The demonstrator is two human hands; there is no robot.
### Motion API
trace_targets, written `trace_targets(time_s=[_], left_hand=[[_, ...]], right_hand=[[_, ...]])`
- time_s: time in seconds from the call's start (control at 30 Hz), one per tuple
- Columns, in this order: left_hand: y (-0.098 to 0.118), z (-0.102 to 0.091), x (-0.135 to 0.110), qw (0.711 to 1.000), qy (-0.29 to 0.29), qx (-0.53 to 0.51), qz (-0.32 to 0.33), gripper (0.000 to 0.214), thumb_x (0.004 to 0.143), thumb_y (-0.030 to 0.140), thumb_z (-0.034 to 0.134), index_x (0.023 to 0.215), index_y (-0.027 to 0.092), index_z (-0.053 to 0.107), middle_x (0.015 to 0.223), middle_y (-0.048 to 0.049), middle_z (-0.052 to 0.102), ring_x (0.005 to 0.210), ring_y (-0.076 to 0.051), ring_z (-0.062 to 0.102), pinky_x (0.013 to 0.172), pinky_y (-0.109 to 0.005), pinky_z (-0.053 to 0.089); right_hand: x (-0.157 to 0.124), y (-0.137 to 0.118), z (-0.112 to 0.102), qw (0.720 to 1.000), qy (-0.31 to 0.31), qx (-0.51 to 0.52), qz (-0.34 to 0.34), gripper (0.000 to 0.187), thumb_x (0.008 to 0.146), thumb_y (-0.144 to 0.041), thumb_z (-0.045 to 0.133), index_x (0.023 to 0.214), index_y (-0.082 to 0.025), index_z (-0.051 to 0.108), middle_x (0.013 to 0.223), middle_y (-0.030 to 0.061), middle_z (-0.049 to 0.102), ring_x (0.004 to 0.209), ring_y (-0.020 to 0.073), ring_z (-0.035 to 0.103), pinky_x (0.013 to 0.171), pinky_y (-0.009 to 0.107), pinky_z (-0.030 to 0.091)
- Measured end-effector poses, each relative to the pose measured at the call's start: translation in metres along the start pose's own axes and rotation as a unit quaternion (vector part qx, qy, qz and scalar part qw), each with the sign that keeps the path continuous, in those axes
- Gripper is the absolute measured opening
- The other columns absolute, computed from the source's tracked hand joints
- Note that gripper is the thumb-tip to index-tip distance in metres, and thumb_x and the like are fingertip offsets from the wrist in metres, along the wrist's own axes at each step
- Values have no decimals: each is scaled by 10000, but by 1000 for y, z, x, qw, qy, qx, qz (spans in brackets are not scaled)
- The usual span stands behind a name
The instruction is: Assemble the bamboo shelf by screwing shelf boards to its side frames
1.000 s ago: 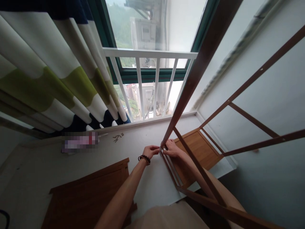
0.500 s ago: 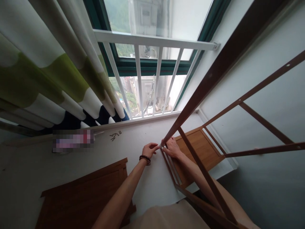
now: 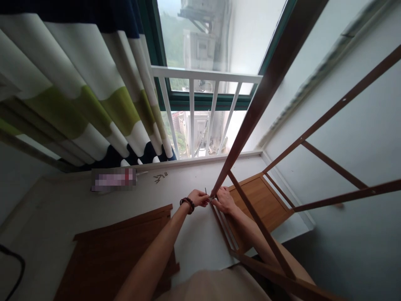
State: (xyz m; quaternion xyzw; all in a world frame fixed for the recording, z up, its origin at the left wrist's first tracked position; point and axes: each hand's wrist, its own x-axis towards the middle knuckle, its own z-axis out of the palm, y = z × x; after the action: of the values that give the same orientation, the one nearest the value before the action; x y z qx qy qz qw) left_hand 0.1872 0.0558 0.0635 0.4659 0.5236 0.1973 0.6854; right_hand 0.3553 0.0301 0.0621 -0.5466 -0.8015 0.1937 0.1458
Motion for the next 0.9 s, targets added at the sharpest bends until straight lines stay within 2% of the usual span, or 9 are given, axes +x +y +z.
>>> trace_targets(time_s=[0.1, 0.2, 0.33, 0.43, 0.57, 0.63, 0.8, 0.9], left_hand=[[-6, 7, -4, 996, 46, 65, 39, 201, 668, 272, 638, 516, 141, 622, 449, -7, 593, 406, -91, 519, 468, -199, 438], [-9, 12, -4, 994, 65, 66, 54, 273, 708, 315, 600, 498, 141, 610, 462, -13, 595, 434, -91, 530, 480, -187, 437], [-6, 9, -3, 995, 85, -52, 28, 350, 761, 416, 541, 676, 94, 648, 638, -82, 664, 557, -137, 588, 518, -235, 484], [-6, 3, -3, 985, 111, -130, 3, 399, 775, 442, 522, 754, 68, 661, 658, -104, 670, 585, -151, 595, 523, -250, 495], [-13, -5, -1, 986, 97, -122, 54, 208, 695, 260, 659, 824, 99, 692, 695, -60, 686, 621, -119, 595, 578, -215, 492], [-18, -6, 0, 986, 82, -123, 72, 229, 649, 193, 697, 867, 121, 695, 689, -36, 688, 605, -101, 587, 596, -207, 487], [-26, -6, 3, 982, 92, -146, 72, 294, 603, 231, 736, 868, 116, 680, 667, -42, 678, 563, -104, 592, 548, -215, 482], [-32, -6, 6, 978, 137, -143, 69, 274, 565, 270, 759, 756, 108, 648, 627, -48, 656, 545, -121, 597, 478, -210, 478]], right_hand=[[0, 0, 2, 1000, 15, 4, -16, 141, 731, -230, 475, 840, -172, 544, 820, 31, 542, 838, 183, 439, 782, 306, 292], [2, -3, 3, 999, 30, 3, -16, 112, 748, -227, 467, 811, -168, 539, 785, 32, 545, 810, 182, 438, 773, 307, 296], [11, -10, 3, 999, 47, -2, -1, 106, 768, -219, 448, 794, -168, 538, 736, 26, 541, 757, 170, 440, 768, 306, 293], [19, -14, 5, 999, 49, -6, 3, 119, 777, -264, 456, 782, -174, 533, 741, 21, 543, 751, 164, 444, 772, 305, 289], [25, -11, 11, 999, 41, -16, 12, 167, 780, -323, 465, 786, -171, 531, 741, 23, 534, 764, 168, 443, 763, 301, 291], [27, -9, 12, 999, 35, -17, 9, 170, 776, -325, 469, 794, -169, 535, 752, 28, 530, 773, 171, 441, 754, 298, 293], [27, -9, 10, 1000, 26, -1, -7, 171, 764, -295, 468, 847, -166, 544, 811, 42, 543, 822, 185, 436, 750, 302, 295], [28, -11, 7, 1000, 24, 4, -6, 171, 757, -276, 454, 852, -165, 543, 825, 45, 549, 830, 187, 433, 752, 305, 294]])
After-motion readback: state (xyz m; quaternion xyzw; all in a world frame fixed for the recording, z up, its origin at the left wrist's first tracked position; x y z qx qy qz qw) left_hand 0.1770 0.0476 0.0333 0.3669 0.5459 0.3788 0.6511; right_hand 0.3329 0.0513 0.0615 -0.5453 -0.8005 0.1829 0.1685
